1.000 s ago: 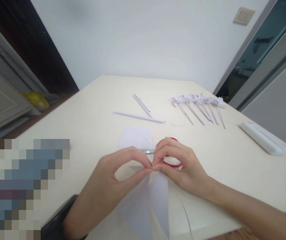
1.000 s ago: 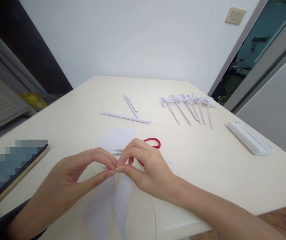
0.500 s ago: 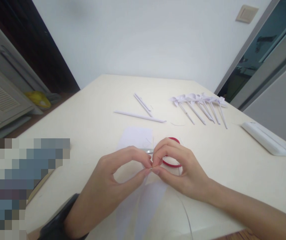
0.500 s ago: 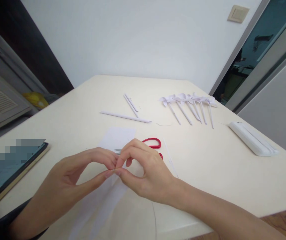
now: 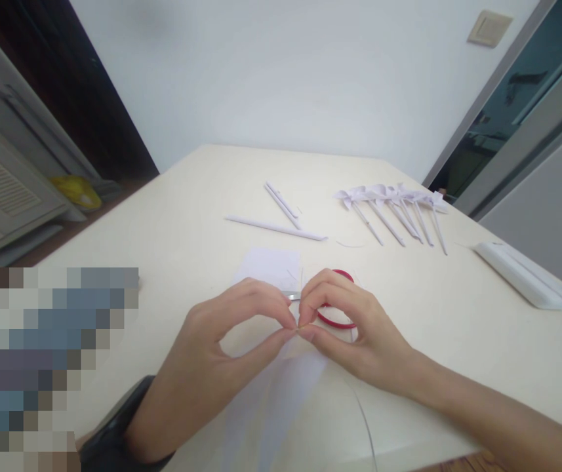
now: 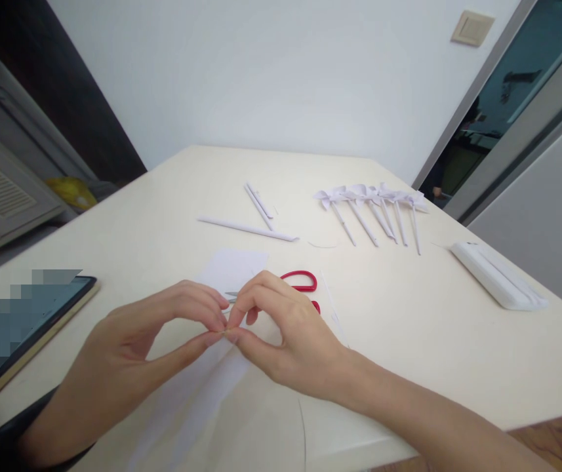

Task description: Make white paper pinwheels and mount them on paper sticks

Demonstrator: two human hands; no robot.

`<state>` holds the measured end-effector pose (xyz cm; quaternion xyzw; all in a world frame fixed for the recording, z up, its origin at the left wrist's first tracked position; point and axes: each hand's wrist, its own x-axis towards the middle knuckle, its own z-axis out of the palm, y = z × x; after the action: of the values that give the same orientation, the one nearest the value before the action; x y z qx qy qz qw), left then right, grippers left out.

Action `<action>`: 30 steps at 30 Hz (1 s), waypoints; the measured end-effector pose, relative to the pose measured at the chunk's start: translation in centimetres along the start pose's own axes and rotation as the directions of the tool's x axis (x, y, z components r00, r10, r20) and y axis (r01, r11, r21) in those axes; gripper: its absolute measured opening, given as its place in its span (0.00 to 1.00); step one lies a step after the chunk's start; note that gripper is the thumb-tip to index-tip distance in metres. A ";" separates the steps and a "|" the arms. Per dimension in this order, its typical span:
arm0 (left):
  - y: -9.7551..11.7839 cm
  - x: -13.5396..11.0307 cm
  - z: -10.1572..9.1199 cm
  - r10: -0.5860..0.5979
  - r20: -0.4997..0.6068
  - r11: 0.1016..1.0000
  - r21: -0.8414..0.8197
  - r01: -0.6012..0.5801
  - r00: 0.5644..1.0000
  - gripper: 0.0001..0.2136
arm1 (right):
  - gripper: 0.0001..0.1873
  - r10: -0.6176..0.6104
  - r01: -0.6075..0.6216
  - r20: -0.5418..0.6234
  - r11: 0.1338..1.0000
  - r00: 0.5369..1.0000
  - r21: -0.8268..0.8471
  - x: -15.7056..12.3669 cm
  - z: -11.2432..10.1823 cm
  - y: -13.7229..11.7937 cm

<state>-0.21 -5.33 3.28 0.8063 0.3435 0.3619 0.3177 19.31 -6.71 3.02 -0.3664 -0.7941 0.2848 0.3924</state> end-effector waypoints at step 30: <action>-0.9 0.7 -0.7 -0.218 -0.124 0.966 -0.170 0.196 0.968 0.03 | 0.12 0.351 -0.344 0.027 0.929 0.936 -0.134 0.5 -0.7 0.6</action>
<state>-0.71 -4.08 3.26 0.7110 0.4180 0.4086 0.3909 19.87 -5.89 3.15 -0.5181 -0.7428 0.3078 0.2917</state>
